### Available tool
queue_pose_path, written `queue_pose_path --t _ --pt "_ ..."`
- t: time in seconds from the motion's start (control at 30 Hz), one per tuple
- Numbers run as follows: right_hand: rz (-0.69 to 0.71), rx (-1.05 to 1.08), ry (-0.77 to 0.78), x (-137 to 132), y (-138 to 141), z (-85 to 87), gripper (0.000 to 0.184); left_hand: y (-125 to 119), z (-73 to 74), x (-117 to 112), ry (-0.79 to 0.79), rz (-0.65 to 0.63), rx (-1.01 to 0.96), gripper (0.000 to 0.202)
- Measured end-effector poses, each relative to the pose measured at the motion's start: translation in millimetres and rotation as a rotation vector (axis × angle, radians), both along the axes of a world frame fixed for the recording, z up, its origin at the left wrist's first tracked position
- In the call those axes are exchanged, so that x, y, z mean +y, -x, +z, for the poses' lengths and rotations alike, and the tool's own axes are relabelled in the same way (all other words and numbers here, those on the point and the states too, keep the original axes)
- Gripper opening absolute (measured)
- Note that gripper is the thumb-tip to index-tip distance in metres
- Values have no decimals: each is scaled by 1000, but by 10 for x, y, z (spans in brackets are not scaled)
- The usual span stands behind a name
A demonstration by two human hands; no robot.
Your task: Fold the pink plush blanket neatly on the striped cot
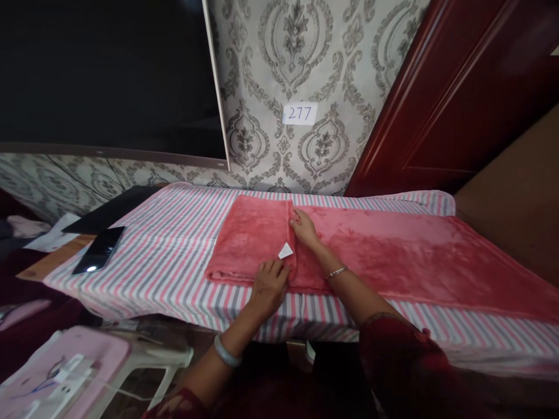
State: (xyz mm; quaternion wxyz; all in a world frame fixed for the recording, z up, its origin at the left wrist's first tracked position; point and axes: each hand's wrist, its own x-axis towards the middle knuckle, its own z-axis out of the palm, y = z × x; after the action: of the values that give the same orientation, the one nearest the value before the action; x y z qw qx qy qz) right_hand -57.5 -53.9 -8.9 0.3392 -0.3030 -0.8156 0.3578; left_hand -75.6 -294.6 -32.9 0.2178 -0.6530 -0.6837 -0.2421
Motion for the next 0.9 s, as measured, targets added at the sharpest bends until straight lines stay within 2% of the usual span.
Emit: queue_pose_path --t 0.1,0.2,0.3,0.37,0.43,0.5,0.57,0.67,0.77,0.9 --pt "54 13 -104 -213 -82 81 53 -33 7 11 30 -37 16 30" --pt "152 -26 -144 -426 -84 137 50 -53 18 -29 15 -97 -29 28" --pt "213 -74 -165 -562 -35 138 48 45 125 -133 -31 -134 -93 28" --pt "217 -116 -186 -613 1 118 48 210 262 -215 -20 -39 -114 31" --pt "196 -183 -236 -663 23 88 48 422 402 -286 32 165 -111 36" --pt "163 -279 -298 -729 16 41 50 616 481 -337 127 375 -98 44" --pt "139 -379 -332 -807 -19 -28 53 742 464 -369 258 507 -101 57" --pt "136 -453 -356 -902 -82 -155 57 801 314 -392 420 555 -119 62" --pt "130 -439 -369 -928 -106 -247 59 795 186 -398 453 550 -114 62" --pt "153 -365 -308 -847 -92 -244 55 800 167 -404 429 542 -102 62"
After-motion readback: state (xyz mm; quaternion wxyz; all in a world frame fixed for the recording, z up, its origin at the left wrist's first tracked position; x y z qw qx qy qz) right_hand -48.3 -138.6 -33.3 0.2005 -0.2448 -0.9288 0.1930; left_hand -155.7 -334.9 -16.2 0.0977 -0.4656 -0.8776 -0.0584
